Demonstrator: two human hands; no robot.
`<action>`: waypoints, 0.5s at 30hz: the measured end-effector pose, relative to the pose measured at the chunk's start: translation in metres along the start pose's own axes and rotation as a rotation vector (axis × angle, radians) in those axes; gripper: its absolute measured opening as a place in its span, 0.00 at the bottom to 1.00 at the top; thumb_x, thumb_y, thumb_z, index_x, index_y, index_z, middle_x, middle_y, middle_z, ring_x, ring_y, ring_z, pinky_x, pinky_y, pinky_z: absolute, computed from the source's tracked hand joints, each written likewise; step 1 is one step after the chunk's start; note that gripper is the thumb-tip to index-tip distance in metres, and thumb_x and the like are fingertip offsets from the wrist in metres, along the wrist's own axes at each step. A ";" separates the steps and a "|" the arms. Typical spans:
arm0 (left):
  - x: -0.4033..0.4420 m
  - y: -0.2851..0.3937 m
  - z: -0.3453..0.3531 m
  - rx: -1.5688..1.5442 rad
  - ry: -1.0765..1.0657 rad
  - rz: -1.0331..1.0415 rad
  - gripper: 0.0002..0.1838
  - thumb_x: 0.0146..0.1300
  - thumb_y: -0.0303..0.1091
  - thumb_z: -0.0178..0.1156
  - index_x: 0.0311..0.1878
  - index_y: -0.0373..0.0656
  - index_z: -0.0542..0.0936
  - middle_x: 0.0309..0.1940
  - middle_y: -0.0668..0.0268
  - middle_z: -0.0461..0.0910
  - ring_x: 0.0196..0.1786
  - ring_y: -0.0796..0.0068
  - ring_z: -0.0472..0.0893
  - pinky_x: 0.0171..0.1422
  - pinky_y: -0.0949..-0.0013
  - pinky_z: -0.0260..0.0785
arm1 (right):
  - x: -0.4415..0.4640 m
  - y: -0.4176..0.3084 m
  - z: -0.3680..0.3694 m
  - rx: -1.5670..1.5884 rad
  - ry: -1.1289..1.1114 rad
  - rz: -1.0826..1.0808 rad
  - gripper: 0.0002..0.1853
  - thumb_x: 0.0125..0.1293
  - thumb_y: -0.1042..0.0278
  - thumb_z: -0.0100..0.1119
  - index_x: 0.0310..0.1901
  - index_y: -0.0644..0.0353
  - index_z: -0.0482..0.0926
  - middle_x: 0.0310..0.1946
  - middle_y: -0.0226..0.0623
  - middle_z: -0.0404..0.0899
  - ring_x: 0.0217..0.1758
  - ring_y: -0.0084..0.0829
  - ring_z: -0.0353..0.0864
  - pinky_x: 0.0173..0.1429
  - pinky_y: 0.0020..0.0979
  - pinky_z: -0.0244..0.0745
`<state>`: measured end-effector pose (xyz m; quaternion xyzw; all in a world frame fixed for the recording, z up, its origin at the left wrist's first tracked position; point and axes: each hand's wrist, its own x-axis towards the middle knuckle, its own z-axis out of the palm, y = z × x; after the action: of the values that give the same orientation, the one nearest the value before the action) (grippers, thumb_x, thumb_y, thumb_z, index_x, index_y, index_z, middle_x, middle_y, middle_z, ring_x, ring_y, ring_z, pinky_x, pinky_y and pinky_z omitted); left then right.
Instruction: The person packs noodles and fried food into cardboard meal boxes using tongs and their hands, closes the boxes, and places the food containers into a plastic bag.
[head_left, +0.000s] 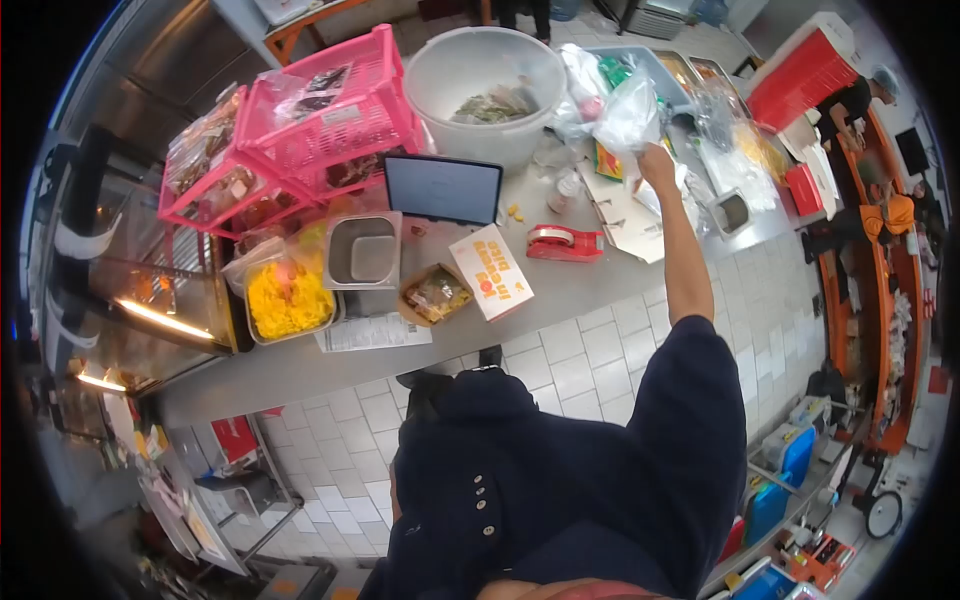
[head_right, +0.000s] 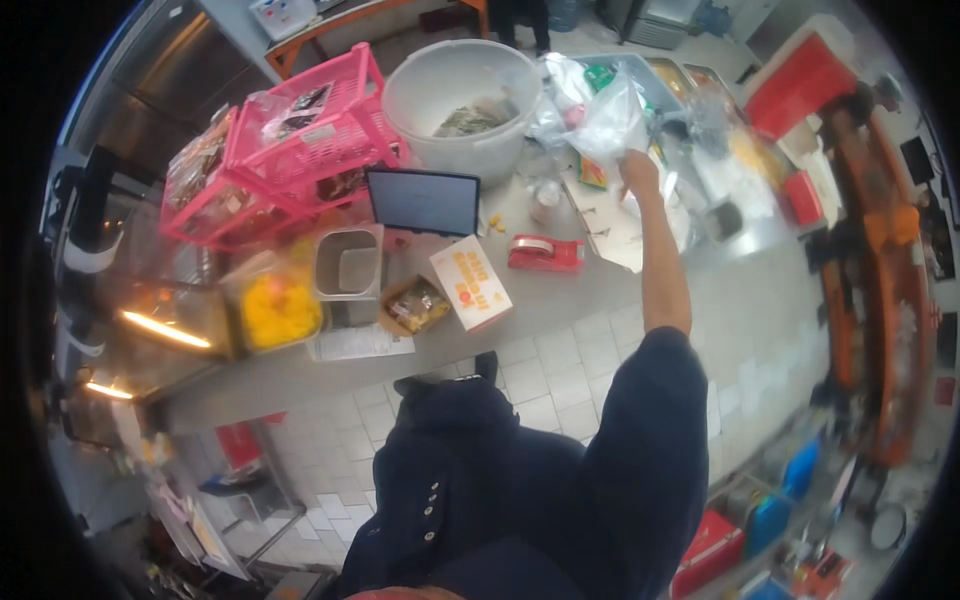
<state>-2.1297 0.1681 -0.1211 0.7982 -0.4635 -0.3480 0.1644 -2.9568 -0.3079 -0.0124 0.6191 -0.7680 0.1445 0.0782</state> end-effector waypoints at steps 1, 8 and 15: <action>0.001 -0.002 0.001 -0.010 -0.010 0.006 0.19 0.71 0.44 0.65 0.35 0.33 0.80 0.27 0.58 0.80 0.31 0.63 0.79 0.40 0.60 0.73 | 0.011 0.018 -0.002 0.033 -0.089 0.005 0.13 0.67 0.63 0.53 0.39 0.63 0.84 0.40 0.56 0.84 0.48 0.55 0.84 0.53 0.50 0.78; 0.007 -0.017 0.008 -0.068 -0.031 0.049 0.20 0.71 0.44 0.65 0.34 0.33 0.80 0.26 0.58 0.80 0.30 0.64 0.79 0.39 0.60 0.73 | 0.057 0.031 -0.102 0.167 -0.045 0.087 0.13 0.65 0.65 0.58 0.41 0.64 0.86 0.38 0.58 0.85 0.46 0.56 0.85 0.50 0.52 0.78; 0.022 -0.020 0.014 -0.096 -0.058 0.084 0.20 0.71 0.44 0.65 0.34 0.34 0.80 0.25 0.59 0.80 0.29 0.64 0.79 0.38 0.61 0.73 | 0.087 0.081 -0.193 0.912 0.126 0.388 0.11 0.65 0.69 0.58 0.45 0.63 0.85 0.32 0.41 0.86 0.39 0.41 0.85 0.47 0.45 0.80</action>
<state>-2.1201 0.1604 -0.1518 0.7589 -0.4840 -0.3854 0.2033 -3.0660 -0.3121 0.1866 0.4262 -0.7214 0.5145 -0.1824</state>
